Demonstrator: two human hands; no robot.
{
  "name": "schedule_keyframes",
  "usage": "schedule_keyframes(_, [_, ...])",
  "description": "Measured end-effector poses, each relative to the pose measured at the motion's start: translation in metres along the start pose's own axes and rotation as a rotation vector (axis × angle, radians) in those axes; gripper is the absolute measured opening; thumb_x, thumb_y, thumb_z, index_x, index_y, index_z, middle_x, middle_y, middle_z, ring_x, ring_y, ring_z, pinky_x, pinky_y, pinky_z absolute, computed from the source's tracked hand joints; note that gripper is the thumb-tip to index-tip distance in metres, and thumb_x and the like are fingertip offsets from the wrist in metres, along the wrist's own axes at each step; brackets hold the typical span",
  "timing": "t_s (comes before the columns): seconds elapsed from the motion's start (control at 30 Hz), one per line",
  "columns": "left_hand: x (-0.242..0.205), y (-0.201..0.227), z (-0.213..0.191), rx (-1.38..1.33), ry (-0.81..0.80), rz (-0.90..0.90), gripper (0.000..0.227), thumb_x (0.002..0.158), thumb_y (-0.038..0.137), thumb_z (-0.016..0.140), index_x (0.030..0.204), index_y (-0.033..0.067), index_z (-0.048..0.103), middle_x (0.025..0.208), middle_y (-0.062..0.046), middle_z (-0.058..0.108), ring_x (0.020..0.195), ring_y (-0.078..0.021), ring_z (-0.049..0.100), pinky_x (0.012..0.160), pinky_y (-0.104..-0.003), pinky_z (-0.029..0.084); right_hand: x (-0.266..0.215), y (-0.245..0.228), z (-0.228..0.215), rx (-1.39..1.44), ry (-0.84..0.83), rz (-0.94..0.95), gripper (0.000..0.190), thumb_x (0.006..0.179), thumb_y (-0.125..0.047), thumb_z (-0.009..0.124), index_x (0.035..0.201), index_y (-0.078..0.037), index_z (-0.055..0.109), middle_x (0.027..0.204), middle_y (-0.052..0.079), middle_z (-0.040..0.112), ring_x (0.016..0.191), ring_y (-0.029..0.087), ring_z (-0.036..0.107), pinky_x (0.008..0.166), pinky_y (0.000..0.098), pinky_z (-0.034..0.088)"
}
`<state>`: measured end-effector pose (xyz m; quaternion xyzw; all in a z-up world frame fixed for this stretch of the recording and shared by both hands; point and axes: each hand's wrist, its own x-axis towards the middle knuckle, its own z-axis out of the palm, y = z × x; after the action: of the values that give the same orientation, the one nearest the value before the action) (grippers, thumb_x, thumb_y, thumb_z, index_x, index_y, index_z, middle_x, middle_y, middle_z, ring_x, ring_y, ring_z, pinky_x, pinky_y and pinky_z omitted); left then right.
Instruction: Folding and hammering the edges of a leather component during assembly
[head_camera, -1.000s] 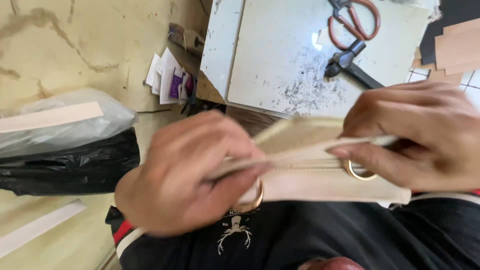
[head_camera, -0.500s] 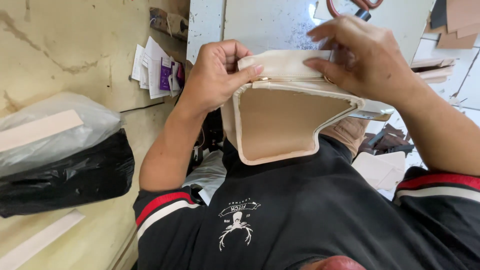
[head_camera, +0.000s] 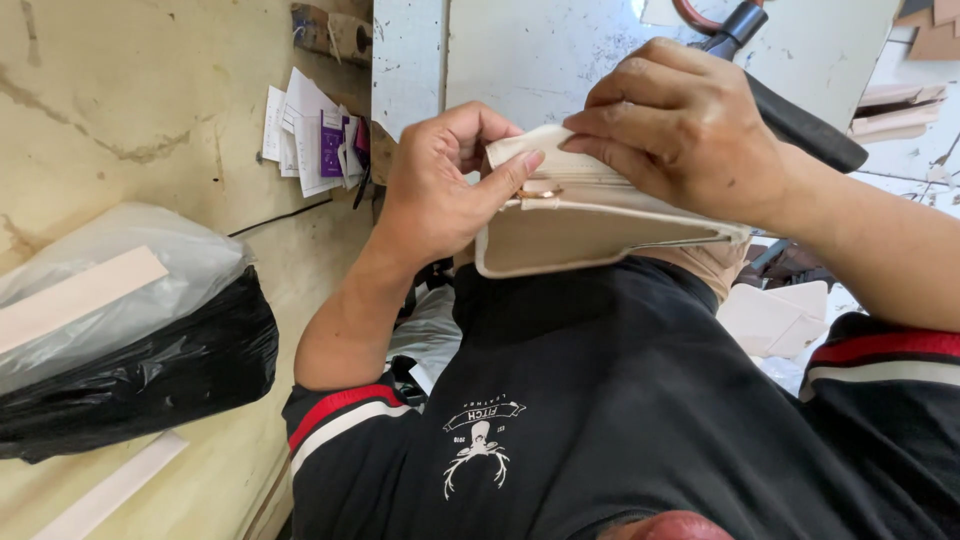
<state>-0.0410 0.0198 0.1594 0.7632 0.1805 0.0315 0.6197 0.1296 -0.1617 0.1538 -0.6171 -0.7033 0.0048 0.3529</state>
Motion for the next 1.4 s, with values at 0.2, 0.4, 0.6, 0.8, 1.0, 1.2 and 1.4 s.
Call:
schedule_keyframes(0.2, [-0.003,-0.004,0.008,-0.017,0.002,-0.014,0.019,0.093,0.009,0.079,0.109,0.0094,0.068,0.077,0.007,0.062,0.064,-0.0014,0.049,0.061,-0.017,0.042,-0.008,0.002,0.004,0.199,-0.057,0.129,0.010,0.108,-0.003,0.068,0.105,0.005,0.073,0.099,0.018,0.068,0.083,0.034,0.059,0.078,0.0426,0.050])
schedule_keyframes(0.4, [-0.002,-0.006,0.011,0.004,-0.006,0.041,0.019,0.097,0.010,0.077,0.116,0.0122,0.073,0.076,0.010,0.052,0.062,-0.0019,0.039,0.058,-0.017,0.035,-0.014,-0.001,0.013,0.156,-0.049,0.152,0.012,0.110,-0.007,0.064,0.112,0.003,0.070,0.105,0.019,0.066,0.091,0.036,0.059,0.082,0.0444,0.049])
schedule_keyframes(0.6, [0.000,-0.002,0.012,-0.067,-0.032,0.049,0.016,0.098,0.009,0.076,0.107,0.0109,0.063,0.070,0.008,0.051,0.061,-0.0022,0.039,0.058,-0.019,0.034,-0.010,-0.003,0.016,0.052,0.049,0.004,0.019,0.112,-0.006,0.061,0.120,0.007,0.073,0.103,0.020,0.068,0.084,0.034,0.060,0.077,0.0413,0.049])
schedule_keyframes(0.8, [-0.003,-0.004,0.015,-0.054,-0.007,0.075,0.017,0.098,0.008,0.076,0.111,0.0103,0.065,0.069,0.007,0.052,0.061,-0.0025,0.039,0.058,-0.019,0.033,-0.009,-0.002,0.013,0.174,-0.009,0.098,0.015,0.109,-0.003,0.069,0.118,0.006,0.076,0.102,0.019,0.069,0.087,0.033,0.062,0.080,0.0418,0.050])
schedule_keyframes(1.0, [-0.004,-0.009,0.017,-0.053,0.019,0.078,0.016,0.096,0.008,0.079,0.110,0.0067,0.070,0.077,0.006,0.054,0.064,-0.0031,0.045,0.057,-0.017,0.038,-0.001,-0.002,0.009,0.342,-0.102,0.188,0.014,0.109,0.000,0.062,0.116,0.007,0.072,0.104,0.019,0.065,0.092,0.035,0.061,0.084,0.0431,0.050])
schedule_keyframes(1.2, [-0.003,-0.007,0.016,-0.080,0.014,0.115,0.009,0.098,0.010,0.074,0.102,0.0034,0.070,0.075,-0.001,0.068,0.065,-0.0054,0.059,0.060,-0.020,0.048,-0.002,0.004,0.015,0.284,-0.158,0.176,0.015,0.111,-0.003,0.056,0.115,0.004,0.069,0.102,0.016,0.061,0.091,0.034,0.057,0.080,0.0428,0.048])
schedule_keyframes(1.4, [-0.003,-0.013,0.005,0.003,0.025,0.102,0.011,0.102,0.015,0.068,0.094,0.0063,0.068,0.074,0.004,0.059,0.061,-0.0040,0.046,0.054,-0.021,0.038,-0.025,0.004,0.009,0.052,-0.051,0.125,0.024,0.111,-0.017,0.071,0.120,0.005,0.074,0.111,0.021,0.068,0.097,0.037,0.062,0.087,0.0458,0.051])
